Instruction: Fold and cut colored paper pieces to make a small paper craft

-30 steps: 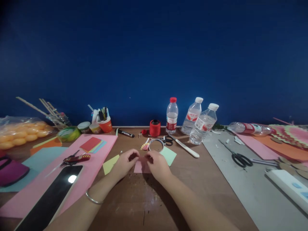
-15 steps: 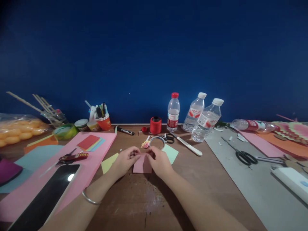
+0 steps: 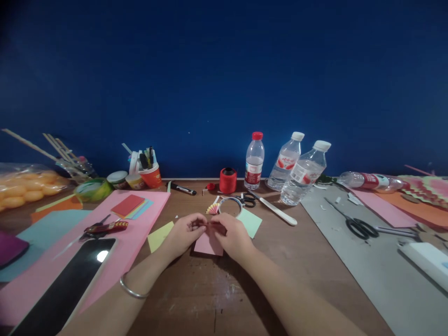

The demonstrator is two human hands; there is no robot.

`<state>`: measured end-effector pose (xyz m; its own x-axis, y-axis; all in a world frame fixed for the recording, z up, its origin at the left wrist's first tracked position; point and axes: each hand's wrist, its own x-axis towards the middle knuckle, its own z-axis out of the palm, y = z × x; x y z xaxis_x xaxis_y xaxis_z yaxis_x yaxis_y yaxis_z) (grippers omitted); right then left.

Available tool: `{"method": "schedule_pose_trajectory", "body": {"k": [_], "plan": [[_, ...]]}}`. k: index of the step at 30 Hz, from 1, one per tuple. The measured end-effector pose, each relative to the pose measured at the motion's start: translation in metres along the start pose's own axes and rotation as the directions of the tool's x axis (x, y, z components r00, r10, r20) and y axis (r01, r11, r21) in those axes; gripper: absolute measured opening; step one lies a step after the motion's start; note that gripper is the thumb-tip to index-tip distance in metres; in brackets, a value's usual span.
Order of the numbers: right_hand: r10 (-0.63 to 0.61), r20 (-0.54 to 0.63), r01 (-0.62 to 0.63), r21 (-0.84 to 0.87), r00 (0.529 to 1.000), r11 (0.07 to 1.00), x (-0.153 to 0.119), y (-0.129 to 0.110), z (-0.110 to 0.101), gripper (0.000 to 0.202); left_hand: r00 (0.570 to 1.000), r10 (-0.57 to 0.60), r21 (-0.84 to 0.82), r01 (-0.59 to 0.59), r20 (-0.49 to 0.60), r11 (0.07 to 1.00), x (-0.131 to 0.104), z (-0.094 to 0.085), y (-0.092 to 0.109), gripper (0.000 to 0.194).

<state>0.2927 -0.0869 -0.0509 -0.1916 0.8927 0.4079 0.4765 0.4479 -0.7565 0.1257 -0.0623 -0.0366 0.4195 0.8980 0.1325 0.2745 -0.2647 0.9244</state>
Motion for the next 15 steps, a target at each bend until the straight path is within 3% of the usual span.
{"method": "schedule_pose_trajectory", "body": {"k": [5, 9, 15], "plan": [[-0.108, -0.067, 0.107, -0.017, 0.992, 0.994, -0.0022, -0.0024, -0.0011, 0.015, 0.993, -0.115, -0.163, 0.109, -0.026, 0.981, 0.0007, 0.0043, 0.0026, 0.014], [-0.16, -0.131, 0.158, -0.028, 0.978, 0.987, -0.0029, -0.002, -0.0023, 0.017, 0.975, -0.22, -0.339, 0.213, 0.018, 0.917, 0.0014, 0.0071, -0.0005, 0.026], [-0.187, -0.123, 0.182, -0.047, 0.975, 0.982, -0.0024, -0.0034, -0.0027, 0.019, 0.977, -0.214, -0.329, 0.196, -0.017, 0.924, 0.0039, 0.0082, -0.0058, 0.023]]}}
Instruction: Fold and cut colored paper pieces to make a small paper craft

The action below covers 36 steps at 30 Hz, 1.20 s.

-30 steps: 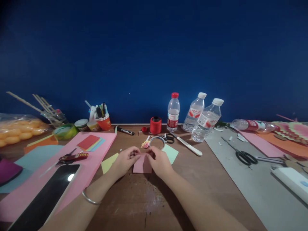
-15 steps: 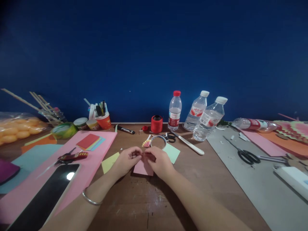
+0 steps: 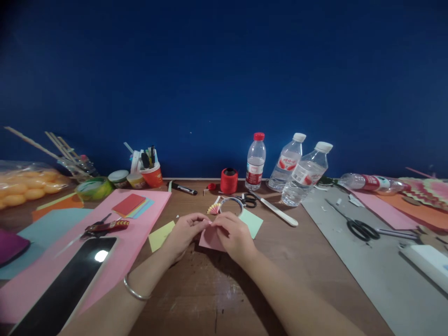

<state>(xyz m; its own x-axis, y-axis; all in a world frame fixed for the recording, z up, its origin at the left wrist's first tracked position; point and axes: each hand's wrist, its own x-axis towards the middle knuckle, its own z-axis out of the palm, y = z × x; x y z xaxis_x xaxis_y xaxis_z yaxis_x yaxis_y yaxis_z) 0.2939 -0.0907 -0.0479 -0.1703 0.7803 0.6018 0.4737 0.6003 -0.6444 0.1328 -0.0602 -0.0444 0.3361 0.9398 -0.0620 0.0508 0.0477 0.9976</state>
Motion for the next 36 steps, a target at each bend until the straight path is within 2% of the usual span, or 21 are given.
{"method": "schedule_pose_trajectory", "body": {"k": [2, 4, 7, 10, 17, 26, 32, 36], "plan": [[0.028, 0.014, -0.028, 0.013, 1.0, 1.0, 0.0001, -0.0007, 0.0007, 0.017, 1.0, 0.01, -0.017, -0.01, -0.011, 1.0, -0.0002, 0.0003, 0.0004, 0.022], [0.114, 0.018, -0.115, 0.03, 0.993, 0.993, 0.0002, -0.0012, 0.0015, 0.012, 1.0, 0.023, -0.023, -0.024, -0.018, 0.999, -0.0012, 0.0006, 0.0014, 0.021], [0.265, 0.009, -0.265, 0.029, 0.964, 0.964, 0.0011, -0.0017, 0.0018, 0.014, 0.999, 0.051, -0.012, -0.051, 0.001, 0.999, -0.0031, 0.0008, 0.003, 0.02], [0.336, 0.049, -0.338, 0.032, 0.941, 0.941, 0.0025, -0.0029, 0.0012, 0.016, 0.997, 0.08, 0.031, -0.081, 0.009, 0.996, -0.0042, 0.0008, 0.0039, 0.018], [0.393, 0.096, -0.401, 0.08, 0.914, 0.913, 0.0021, -0.0048, 0.0043, 0.021, 0.989, 0.148, 0.148, -0.149, 0.017, 0.978, -0.0033, 0.0003, 0.0024, 0.015], [0.372, 0.106, -0.384, 0.125, 0.922, 0.915, 0.0036, -0.0032, 0.0018, 0.017, 0.992, 0.128, 0.131, -0.127, 0.002, 0.983, -0.0068, 0.0016, 0.0074, 0.019], [0.408, 0.116, -0.422, 0.156, 0.906, 0.893, 0.0042, -0.0036, 0.0017, 0.018, 0.973, 0.231, 0.243, -0.22, -0.013, 0.945, -0.0078, 0.0014, 0.0068, 0.018], [0.428, 0.136, -0.446, 0.167, 0.894, 0.879, 0.0048, -0.0024, 0.0015, 0.015, 0.965, 0.26, 0.298, -0.237, -0.04, 0.925, -0.0081, 0.0006, 0.0069, 0.02]]}}
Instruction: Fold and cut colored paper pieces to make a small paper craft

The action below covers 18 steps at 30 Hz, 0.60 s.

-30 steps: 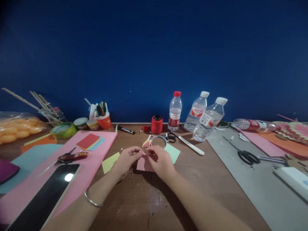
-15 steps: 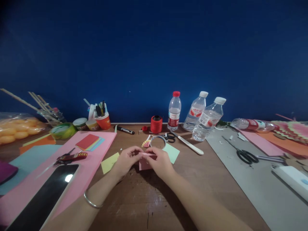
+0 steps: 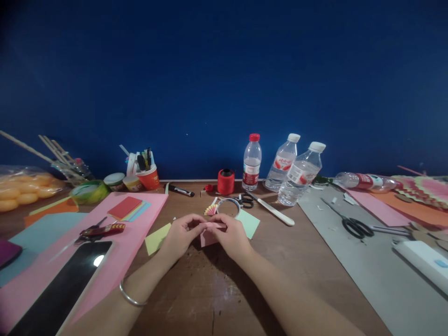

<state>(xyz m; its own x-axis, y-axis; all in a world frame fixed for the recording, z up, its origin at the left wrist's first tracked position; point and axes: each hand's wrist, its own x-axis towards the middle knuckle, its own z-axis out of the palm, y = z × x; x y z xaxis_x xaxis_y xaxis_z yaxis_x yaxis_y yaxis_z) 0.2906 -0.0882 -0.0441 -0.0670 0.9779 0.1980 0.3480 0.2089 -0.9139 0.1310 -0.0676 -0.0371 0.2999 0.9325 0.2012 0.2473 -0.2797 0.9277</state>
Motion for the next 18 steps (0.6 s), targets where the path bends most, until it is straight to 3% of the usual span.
{"method": "schedule_pose_trajectory", "body": {"k": [18], "plan": [[0.014, -0.006, -0.014, 0.028, 1.0, 1.0, 0.0014, 0.0007, 0.0003, 0.016, 0.999, -0.017, 0.062, 0.02, -0.045, 0.998, -0.0001, 0.0, 0.0002, 0.022]]}}
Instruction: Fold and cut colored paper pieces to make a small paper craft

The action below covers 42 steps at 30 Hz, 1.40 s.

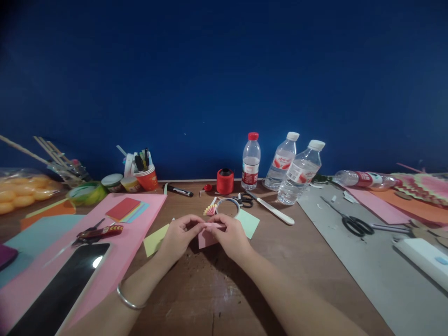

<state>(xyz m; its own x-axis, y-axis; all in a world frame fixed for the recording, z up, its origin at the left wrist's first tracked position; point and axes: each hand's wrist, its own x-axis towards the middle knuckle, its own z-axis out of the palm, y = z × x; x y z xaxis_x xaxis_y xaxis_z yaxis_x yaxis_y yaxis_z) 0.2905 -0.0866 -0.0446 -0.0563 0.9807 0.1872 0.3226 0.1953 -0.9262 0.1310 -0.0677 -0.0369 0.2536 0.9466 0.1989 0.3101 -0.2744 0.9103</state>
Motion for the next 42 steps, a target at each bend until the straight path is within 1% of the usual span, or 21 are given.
{"method": "schedule_pose_trajectory", "body": {"k": [4, 8, 12, 17, 20, 22, 28, 33, 36, 40, 42], "plan": [[-0.007, 0.009, 0.006, 0.028, 1.0, 1.0, 0.0005, 0.0018, 0.0005, 0.014, 1.0, 0.006, -0.002, -0.006, 0.003, 1.0, -0.0003, 0.0001, 0.0002, 0.022], [0.006, 0.026, -0.007, 0.035, 1.0, 0.999, 0.0, 0.0022, 0.0002, 0.017, 1.0, 0.002, -0.012, -0.002, 0.013, 1.0, -0.0004, -0.0004, 0.0008, 0.022], [0.003, 0.014, -0.004, 0.022, 1.0, 1.0, -0.0003, 0.0018, -0.0002, 0.019, 1.0, 0.006, -0.002, -0.006, 0.018, 1.0, -0.0001, -0.0008, 0.0015, 0.022], [-0.008, 0.003, 0.008, 0.024, 1.0, 1.0, 0.0002, 0.0014, 0.0003, 0.017, 1.0, 0.004, 0.007, -0.004, 0.008, 1.0, 0.0004, -0.0009, 0.0005, 0.023], [0.008, 0.004, -0.008, 0.037, 1.0, 0.999, 0.0004, 0.0012, 0.0008, 0.017, 1.0, -0.011, 0.003, 0.011, 0.02, 1.0, 0.0004, -0.0006, 0.0011, 0.022], [0.022, 0.011, -0.022, 0.054, 1.0, 0.998, 0.0005, 0.0009, 0.0008, 0.016, 0.999, -0.015, -0.005, 0.016, 0.033, 1.0, 0.0003, -0.0004, 0.002, 0.021], [0.059, -0.019, -0.055, 0.158, 0.998, 0.986, 0.002, 0.0008, 0.0002, 0.018, 0.999, -0.02, -0.031, 0.021, 0.039, 0.999, 0.0007, -0.0002, 0.0029, 0.019], [0.068, -0.002, -0.068, 0.109, 0.998, 0.992, 0.003, 0.0003, 0.0011, 0.013, 0.999, -0.038, -0.068, 0.04, 0.032, 0.997, 0.0021, -0.0002, 0.0014, 0.02], [0.068, -0.004, -0.068, 0.069, 0.998, 0.995, 0.003, -0.0003, 0.0016, 0.012, 0.999, -0.036, -0.04, 0.037, 0.006, 0.999, 0.0021, -0.0007, 0.0009, 0.023], [0.06, -0.025, -0.058, 0.052, 0.998, 0.997, 0.003, 0.0001, 0.0016, 0.012, 0.999, -0.033, 0.052, 0.033, 0.007, 0.998, 0.0016, -0.0008, -0.0001, 0.024], [0.053, -0.028, -0.052, 0.051, 0.998, 0.997, 0.0031, 0.0005, 0.0014, 0.013, 0.999, -0.036, 0.072, 0.035, 0.008, 0.997, 0.0016, -0.0006, -0.0003, 0.024]]}}
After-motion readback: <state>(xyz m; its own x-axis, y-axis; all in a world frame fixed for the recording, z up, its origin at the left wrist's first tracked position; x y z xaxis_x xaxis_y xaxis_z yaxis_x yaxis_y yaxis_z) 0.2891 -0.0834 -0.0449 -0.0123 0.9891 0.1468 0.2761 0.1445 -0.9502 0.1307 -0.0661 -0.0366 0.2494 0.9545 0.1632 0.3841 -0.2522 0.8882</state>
